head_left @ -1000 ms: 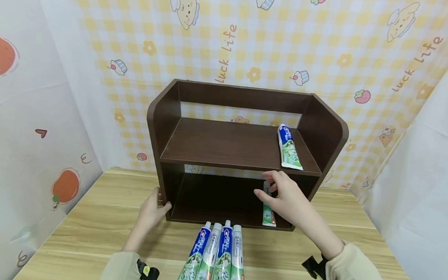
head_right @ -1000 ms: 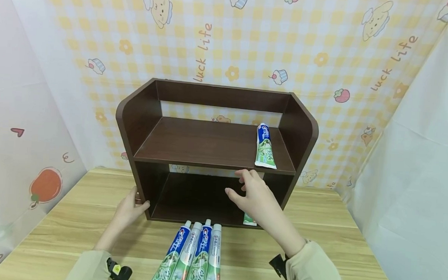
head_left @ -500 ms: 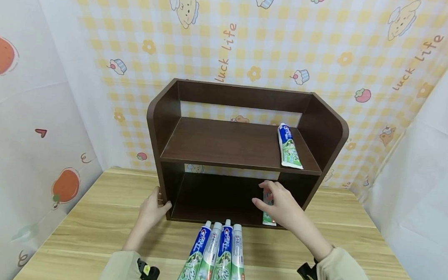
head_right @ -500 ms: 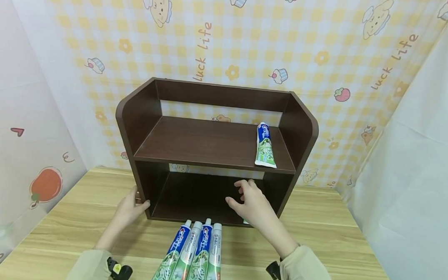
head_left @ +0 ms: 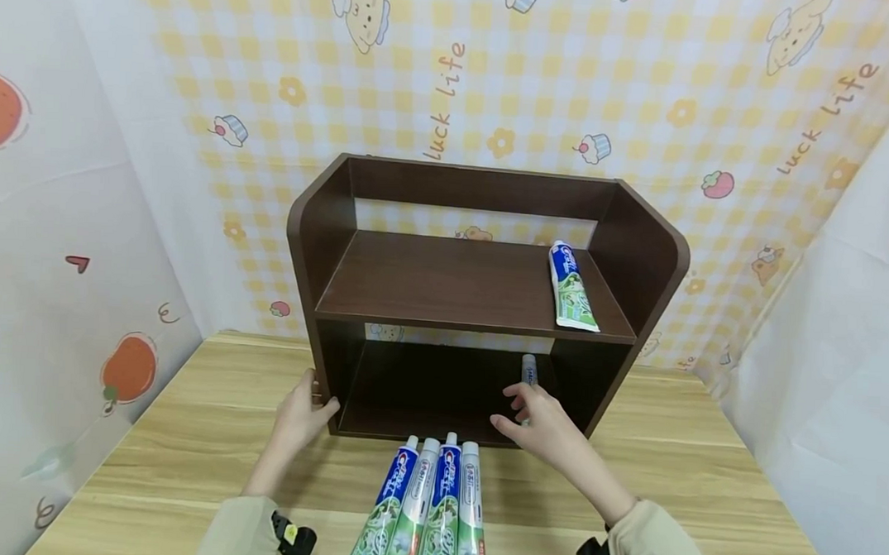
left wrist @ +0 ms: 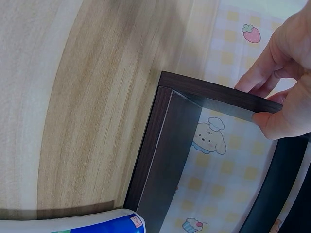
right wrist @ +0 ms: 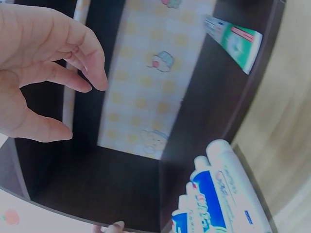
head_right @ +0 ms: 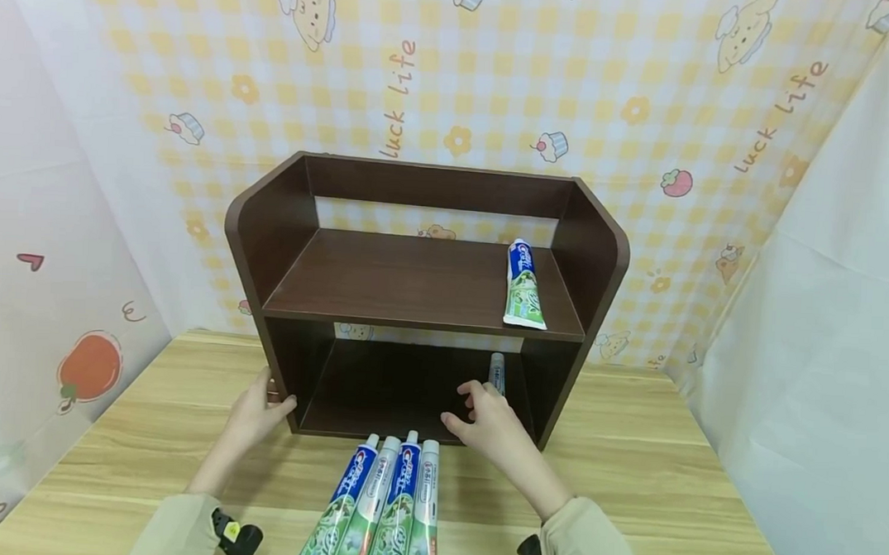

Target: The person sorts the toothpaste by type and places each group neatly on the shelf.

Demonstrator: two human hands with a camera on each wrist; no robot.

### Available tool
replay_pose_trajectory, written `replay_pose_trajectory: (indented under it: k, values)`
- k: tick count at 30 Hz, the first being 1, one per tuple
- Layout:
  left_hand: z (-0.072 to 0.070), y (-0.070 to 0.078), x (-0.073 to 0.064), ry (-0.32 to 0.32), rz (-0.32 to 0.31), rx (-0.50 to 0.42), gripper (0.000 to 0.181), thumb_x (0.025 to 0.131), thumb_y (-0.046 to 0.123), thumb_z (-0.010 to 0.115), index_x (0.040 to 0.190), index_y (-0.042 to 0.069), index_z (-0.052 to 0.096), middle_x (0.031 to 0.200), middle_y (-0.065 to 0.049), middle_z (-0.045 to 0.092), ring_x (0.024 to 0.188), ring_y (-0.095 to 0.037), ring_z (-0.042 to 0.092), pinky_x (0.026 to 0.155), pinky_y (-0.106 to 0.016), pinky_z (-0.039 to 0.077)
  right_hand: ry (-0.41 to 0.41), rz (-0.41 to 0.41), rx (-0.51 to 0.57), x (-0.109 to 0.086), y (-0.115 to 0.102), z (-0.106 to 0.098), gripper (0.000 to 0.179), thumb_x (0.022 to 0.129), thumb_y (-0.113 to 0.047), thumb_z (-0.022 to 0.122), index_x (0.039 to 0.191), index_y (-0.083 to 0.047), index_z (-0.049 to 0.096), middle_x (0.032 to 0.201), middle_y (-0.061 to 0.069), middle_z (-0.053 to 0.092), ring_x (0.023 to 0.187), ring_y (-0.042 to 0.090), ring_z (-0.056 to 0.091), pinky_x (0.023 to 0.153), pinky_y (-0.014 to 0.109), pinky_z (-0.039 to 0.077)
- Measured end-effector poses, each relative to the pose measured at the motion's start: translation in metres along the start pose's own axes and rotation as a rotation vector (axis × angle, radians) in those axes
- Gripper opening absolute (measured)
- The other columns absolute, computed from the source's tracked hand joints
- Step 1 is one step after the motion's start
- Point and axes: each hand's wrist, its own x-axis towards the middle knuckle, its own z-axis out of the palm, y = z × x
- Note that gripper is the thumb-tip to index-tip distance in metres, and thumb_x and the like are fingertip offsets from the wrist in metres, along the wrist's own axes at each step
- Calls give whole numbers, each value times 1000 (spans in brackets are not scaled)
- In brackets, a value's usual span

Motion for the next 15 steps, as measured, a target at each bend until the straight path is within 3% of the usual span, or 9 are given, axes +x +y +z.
replay_pose_trajectory:
  k: [9,15]
  values:
    - [0,0,0,-14,-3,-2,56,85,14,55,130,-11,32,114,-31,54,100,-41,58,80,-48,50,-27,14,24,-4,11,26,36,78,-22,69,106,-3,59,90,10,59,81,19,57,69,32,49]
    - [1,0,1,14,17,-4,43,83,13,56,118,-6,39,108,-29,57,96,-39,60,78,-47,50,-55,15,19,-7,17,41,39,76,-20,69,108,-1,58,89,10,56,80,19,55,68,30,47]
